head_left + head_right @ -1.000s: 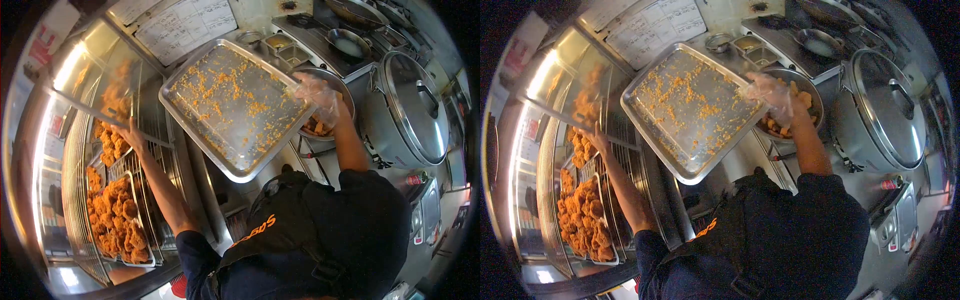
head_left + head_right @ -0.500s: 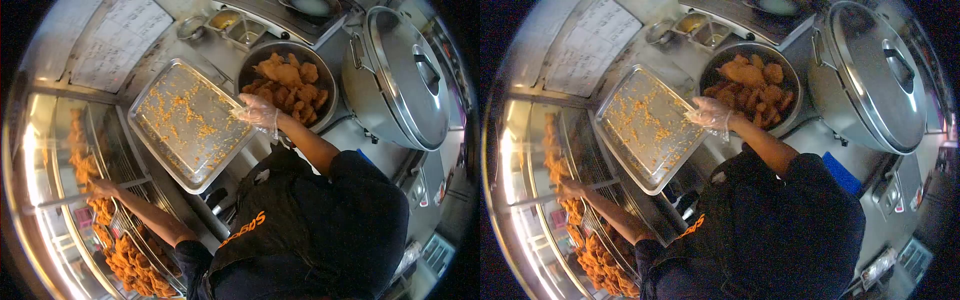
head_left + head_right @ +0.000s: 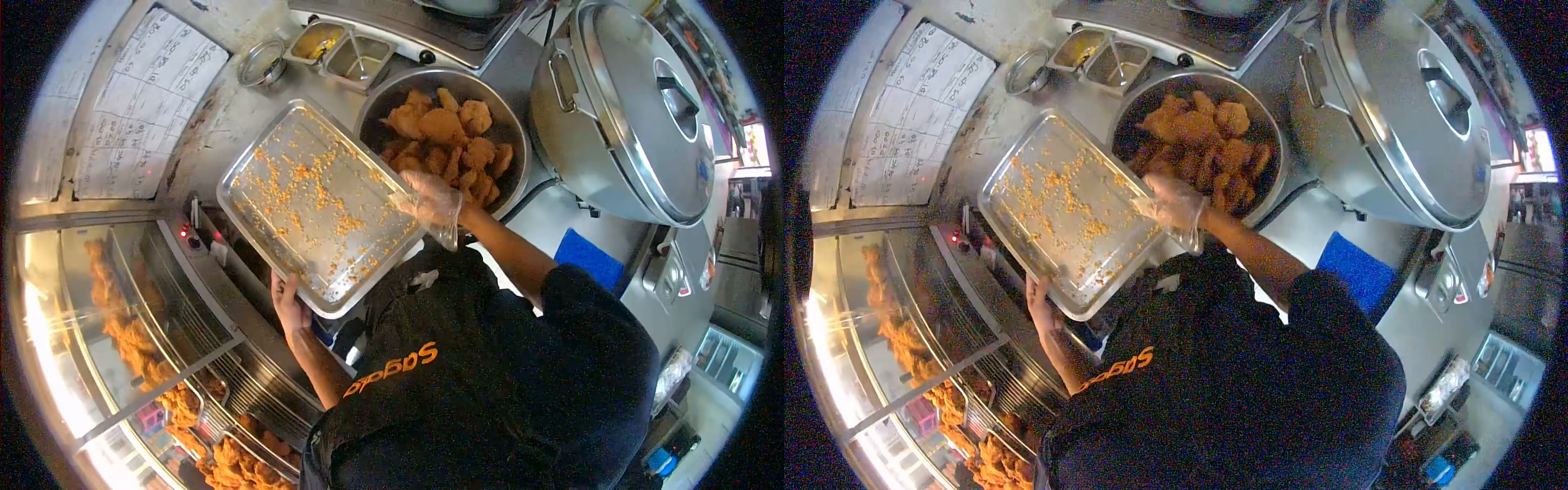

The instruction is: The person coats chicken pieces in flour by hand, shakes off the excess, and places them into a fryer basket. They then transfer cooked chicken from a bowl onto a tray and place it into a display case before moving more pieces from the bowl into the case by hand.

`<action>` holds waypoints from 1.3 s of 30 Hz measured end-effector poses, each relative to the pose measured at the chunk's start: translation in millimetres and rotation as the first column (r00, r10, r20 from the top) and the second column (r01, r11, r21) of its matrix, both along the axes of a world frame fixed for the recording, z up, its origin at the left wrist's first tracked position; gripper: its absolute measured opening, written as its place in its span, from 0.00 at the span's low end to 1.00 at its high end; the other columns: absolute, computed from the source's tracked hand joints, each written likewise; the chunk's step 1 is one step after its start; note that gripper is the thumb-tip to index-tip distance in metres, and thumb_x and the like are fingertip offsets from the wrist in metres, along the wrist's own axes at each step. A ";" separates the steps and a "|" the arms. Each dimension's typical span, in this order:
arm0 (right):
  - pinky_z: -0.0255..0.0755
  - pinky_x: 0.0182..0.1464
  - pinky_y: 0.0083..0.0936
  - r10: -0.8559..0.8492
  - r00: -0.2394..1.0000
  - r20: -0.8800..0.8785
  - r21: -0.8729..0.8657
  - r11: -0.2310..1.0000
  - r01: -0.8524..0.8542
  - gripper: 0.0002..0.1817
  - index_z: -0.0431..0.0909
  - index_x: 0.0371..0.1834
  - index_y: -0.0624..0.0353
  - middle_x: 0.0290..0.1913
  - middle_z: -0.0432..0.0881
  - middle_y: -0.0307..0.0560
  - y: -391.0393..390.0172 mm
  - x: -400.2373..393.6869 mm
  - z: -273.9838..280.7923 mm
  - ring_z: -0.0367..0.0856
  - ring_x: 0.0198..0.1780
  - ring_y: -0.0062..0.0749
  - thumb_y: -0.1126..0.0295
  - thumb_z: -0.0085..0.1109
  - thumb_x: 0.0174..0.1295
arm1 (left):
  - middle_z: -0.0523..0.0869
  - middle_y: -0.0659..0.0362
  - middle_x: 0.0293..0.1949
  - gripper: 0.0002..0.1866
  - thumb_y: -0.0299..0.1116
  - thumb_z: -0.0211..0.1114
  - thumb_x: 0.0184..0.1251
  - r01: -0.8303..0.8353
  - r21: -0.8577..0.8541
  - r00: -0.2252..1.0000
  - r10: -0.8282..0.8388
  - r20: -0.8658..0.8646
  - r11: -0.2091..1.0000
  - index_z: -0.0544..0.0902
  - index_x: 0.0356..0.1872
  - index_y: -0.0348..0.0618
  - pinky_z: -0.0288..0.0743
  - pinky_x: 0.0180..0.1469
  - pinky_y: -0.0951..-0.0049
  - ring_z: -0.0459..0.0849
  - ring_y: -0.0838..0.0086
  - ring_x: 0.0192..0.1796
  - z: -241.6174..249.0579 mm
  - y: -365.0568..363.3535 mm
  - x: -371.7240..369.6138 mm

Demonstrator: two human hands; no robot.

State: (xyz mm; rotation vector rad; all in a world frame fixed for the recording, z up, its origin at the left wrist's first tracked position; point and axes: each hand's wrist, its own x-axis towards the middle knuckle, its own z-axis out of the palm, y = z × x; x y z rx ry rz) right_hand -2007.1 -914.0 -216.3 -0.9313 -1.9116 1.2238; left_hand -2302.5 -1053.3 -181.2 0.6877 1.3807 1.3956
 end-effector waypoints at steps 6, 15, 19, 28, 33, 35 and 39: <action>0.68 0.36 0.34 -0.070 0.869 0.489 -0.221 0.955 0.201 0.17 0.76 0.28 0.61 0.29 0.76 0.54 35.2 17.1 52.2 0.76 0.33 0.42 0.56 0.54 0.51 | 0.77 0.56 0.42 0.24 0.25 0.56 0.54 -0.002 -0.010 0.988 0.003 0.152 1.000 0.66 0.56 0.37 0.73 0.41 0.72 0.77 0.72 0.39 -57.3 14.2 -17.4; 0.71 0.43 0.36 -0.016 0.333 0.943 0.054 0.993 -0.104 0.17 0.78 0.36 0.56 0.39 0.80 0.53 166.6 59.2 1.9 0.78 0.43 0.44 0.64 0.64 0.40 | 0.77 0.57 0.43 0.23 0.24 0.55 0.54 0.045 -0.027 0.982 -0.040 0.186 0.999 0.68 0.54 0.38 0.72 0.45 0.71 0.77 0.71 0.41 -79.0 11.8 -13.0; 0.72 0.38 0.36 0.134 0.554 0.822 -0.041 0.983 -0.177 0.15 0.80 0.31 0.55 0.34 0.81 0.52 191.4 47.8 -10.7 0.80 0.37 0.42 0.65 0.65 0.37 | 0.78 0.56 0.43 0.22 0.24 0.54 0.53 0.026 -0.044 0.973 -0.015 0.229 0.999 0.69 0.52 0.37 0.72 0.46 0.70 0.77 0.70 0.42 -78.2 12.4 -5.5; 0.72 0.33 0.36 0.231 0.520 0.823 -0.088 0.955 -0.285 0.20 0.81 0.26 0.60 0.30 0.82 0.50 210.9 -11.7 -11.7 0.80 0.31 0.41 0.53 0.57 0.41 | 0.77 0.56 0.46 0.24 0.24 0.54 0.53 0.039 -0.057 0.960 -0.021 0.280 0.998 0.68 0.55 0.39 0.70 0.50 0.68 0.76 0.68 0.47 -59.3 11.1 6.5; 0.73 0.38 0.37 0.353 0.052 0.934 -0.317 0.888 -0.334 0.27 0.78 0.39 0.58 0.37 0.81 0.51 217.3 -30.9 5.1 0.79 0.39 0.41 0.55 0.68 0.35 | 0.74 0.56 0.51 0.27 0.28 0.52 0.52 0.053 -0.084 0.980 -0.036 0.196 0.995 0.65 0.58 0.40 0.66 0.55 0.69 0.73 0.67 0.52 -57.9 8.3 6.1; 0.73 0.38 0.37 0.364 0.031 0.931 -0.332 0.879 -0.344 0.29 0.76 0.42 0.58 0.38 0.80 0.50 203.9 -37.9 35.5 0.79 0.40 0.41 0.56 0.69 0.35 | 0.74 0.56 0.52 0.28 0.29 0.52 0.52 0.064 -0.058 0.980 -0.051 0.193 0.996 0.65 0.58 0.40 0.66 0.55 0.68 0.73 0.67 0.52 -58.7 9.0 5.7; 0.73 0.38 0.37 0.267 0.071 0.961 -0.225 0.905 -0.361 0.29 0.74 0.45 0.57 0.42 0.80 0.48 194.4 -36.1 32.4 0.79 0.41 0.40 0.61 0.70 0.36 | 0.76 0.55 0.48 0.25 0.23 0.52 0.54 0.038 -0.012 0.950 -0.032 0.310 0.999 0.66 0.57 0.39 0.70 0.51 0.69 0.76 0.68 0.48 -60.8 7.1 5.8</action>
